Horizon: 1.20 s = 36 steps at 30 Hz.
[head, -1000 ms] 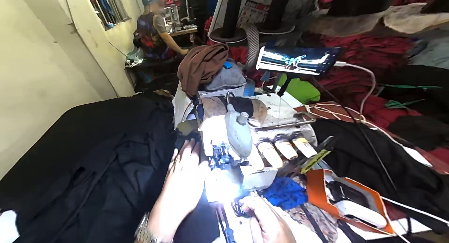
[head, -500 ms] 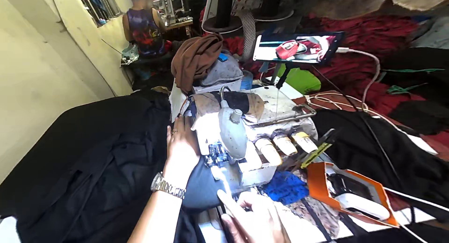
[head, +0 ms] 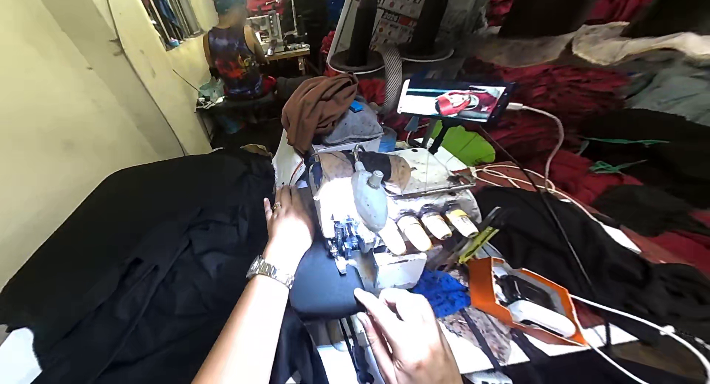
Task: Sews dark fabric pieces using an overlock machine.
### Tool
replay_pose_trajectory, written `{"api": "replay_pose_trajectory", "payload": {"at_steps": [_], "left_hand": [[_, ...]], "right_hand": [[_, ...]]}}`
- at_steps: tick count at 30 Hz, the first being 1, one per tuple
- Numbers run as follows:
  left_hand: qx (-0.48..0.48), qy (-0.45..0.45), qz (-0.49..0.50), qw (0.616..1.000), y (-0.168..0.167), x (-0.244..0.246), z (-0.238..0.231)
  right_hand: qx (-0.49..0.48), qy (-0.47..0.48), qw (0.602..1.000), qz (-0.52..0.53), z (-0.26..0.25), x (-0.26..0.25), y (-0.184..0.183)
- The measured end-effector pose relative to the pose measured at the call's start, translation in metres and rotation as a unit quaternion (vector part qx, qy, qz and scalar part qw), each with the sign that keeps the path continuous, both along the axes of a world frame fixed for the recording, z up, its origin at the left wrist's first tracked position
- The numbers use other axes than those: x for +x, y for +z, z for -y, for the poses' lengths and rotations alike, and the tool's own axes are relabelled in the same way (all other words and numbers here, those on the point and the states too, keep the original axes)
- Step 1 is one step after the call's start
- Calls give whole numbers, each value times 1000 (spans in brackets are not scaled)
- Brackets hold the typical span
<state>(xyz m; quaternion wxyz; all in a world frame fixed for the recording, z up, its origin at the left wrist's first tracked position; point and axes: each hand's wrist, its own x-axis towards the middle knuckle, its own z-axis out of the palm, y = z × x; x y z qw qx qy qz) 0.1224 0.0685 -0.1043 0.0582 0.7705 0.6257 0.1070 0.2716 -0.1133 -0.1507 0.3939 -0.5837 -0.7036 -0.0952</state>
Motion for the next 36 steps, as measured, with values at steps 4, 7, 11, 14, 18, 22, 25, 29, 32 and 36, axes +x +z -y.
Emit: {"api": "replay_pose_trajectory", "payload": {"at_steps": [4, 7, 11, 14, 18, 22, 25, 29, 32, 36], "left_hand": [[97, -5, 125, 987, -4, -11, 9], [216, -8, 232, 948, -8, -32, 39], [312, -42, 328, 891, -3, -51, 105], [297, -130, 398, 858, -8, -61, 144], [213, -258, 368, 868, -22, -64, 187], [199, -328, 339, 859, -41, -45, 204], [193, -334, 346, 855, -42, -38, 201], [81, -312, 441, 838, -24, -37, 198], [20, -282, 438, 853, -10, -37, 197], [-15, -239, 408, 881, 3, -38, 203]], "right_hand": [[-49, 57, 996, -39, 25, -13, -1], [-162, 95, 982, -2, 43, -33, -15], [-204, 186, 960, -56, 45, -48, -37], [-288, 252, 861, -334, 47, -36, -3], [-350, 264, 707, -555, 40, -7, 26], [-374, 271, 655, -598, 36, -1, 25], [-372, 265, 662, -594, 36, -2, 24], [-303, 248, 762, -516, 44, 5, 27], [-272, 291, 805, -439, 56, 8, 36], [-255, 231, 845, -409, 67, -2, 46]]}}
